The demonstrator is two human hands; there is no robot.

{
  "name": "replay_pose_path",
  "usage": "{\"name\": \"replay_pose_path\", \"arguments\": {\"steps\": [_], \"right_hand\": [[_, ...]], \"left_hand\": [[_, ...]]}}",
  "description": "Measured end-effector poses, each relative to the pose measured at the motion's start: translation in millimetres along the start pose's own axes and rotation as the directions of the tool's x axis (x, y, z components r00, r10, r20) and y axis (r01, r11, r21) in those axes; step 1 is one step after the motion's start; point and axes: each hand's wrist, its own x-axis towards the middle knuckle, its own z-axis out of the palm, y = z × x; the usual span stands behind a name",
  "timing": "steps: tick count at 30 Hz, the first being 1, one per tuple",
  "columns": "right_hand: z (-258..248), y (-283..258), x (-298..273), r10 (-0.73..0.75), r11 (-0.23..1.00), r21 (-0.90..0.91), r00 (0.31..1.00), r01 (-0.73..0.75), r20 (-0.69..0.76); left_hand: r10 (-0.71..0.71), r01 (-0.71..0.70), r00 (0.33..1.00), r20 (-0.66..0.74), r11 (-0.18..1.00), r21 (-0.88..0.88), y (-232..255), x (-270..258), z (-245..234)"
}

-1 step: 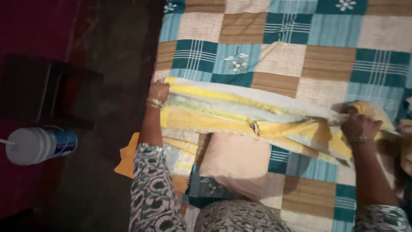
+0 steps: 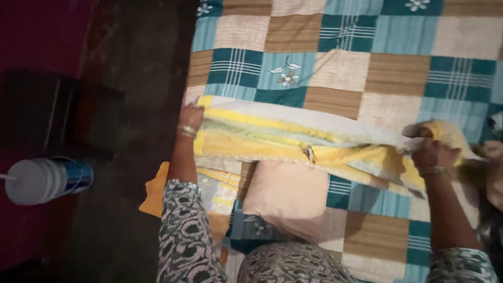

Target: The person folds several items of clothing on a bed, including a yellow and white cloth, a beige embroidered tunic, and multiple pairs of dark jeans, placing them into a stack.

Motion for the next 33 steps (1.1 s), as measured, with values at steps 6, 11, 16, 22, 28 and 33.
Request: {"name": "replay_pose_path", "arguments": {"steps": [6,11,16,22,28,33], "right_hand": [[20,12,-32,0.055,0.995,-0.084,0.998,-0.057,-0.020],[30,15,-33,-0.312,0.836,-0.415,0.933,0.359,0.178],[48,30,-49,0.030,0.955,0.285,0.979,-0.089,0.204],[66,29,-33,0.489,0.689,0.542,0.861,-0.480,0.140],[65,22,18,0.468,0.768,0.452,0.879,-0.454,0.089],[64,61,49,0.479,0.763,0.472,0.877,-0.443,0.049]], "left_hand": [[-0.200,0.218,0.973,0.117,0.961,-0.169,8,-52,-5],[0.022,-0.019,0.999,-0.024,0.993,0.114,17,-53,7],[-0.397,0.205,0.797,0.456,0.886,0.415,78,-13,-12],[-0.079,0.124,0.964,0.255,0.979,-0.164,216,46,-15],[0.187,-0.096,0.955,0.230,0.930,-0.356,435,65,-27],[0.267,-0.119,0.912,0.311,0.898,-0.425,507,39,-44]]}}
